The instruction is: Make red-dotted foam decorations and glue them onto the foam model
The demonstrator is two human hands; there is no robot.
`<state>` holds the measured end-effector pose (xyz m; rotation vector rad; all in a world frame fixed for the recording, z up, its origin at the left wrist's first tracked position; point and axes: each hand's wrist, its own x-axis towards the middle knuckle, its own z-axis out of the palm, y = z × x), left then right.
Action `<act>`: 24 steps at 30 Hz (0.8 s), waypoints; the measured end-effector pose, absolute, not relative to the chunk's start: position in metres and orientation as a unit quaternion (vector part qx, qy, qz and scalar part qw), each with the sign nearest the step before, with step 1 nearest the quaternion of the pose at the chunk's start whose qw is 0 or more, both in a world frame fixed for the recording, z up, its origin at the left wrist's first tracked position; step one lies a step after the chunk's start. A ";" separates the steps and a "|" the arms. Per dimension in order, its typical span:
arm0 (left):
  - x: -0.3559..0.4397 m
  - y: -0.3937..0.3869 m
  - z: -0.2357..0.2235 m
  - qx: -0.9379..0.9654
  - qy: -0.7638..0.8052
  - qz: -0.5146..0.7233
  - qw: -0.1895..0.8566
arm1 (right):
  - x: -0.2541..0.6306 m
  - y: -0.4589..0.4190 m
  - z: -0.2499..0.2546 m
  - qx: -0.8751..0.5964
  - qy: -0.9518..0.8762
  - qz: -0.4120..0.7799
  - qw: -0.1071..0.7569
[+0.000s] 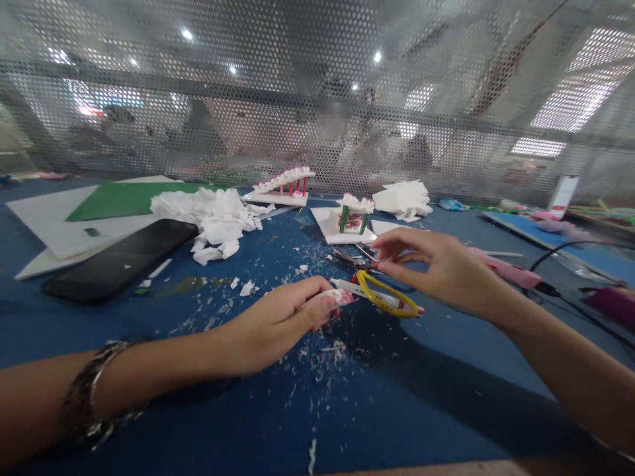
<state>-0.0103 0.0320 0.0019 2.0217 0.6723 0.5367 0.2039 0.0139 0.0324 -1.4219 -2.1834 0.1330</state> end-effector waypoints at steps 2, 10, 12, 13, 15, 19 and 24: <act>-0.011 0.034 0.001 0.817 0.284 0.218 0.452 | 0.214 0.023 0.025 -0.585 -0.803 -0.026 0.115; -0.010 0.035 0.000 0.800 0.299 0.220 0.471 | 0.216 0.030 0.016 -0.608 -0.794 -0.017 -0.012; -0.009 0.036 -0.001 0.773 0.293 0.236 0.512 | 0.214 0.028 0.018 -0.611 -0.791 -0.007 -0.002; -0.008 0.036 -0.001 0.755 0.289 0.243 0.536 | 0.213 0.027 0.018 -0.616 -0.788 -0.011 0.010; -0.007 0.037 -0.002 0.718 0.283 0.261 0.580 | 0.210 0.023 0.019 -0.622 -0.782 -0.026 0.036; -0.007 0.041 -0.004 0.657 0.273 0.311 0.630 | 0.206 0.016 0.024 -0.635 -0.764 -0.057 0.100; -0.009 0.045 -0.004 0.614 0.252 0.352 0.660 | 0.199 0.009 0.032 -0.616 -0.764 0.025 0.192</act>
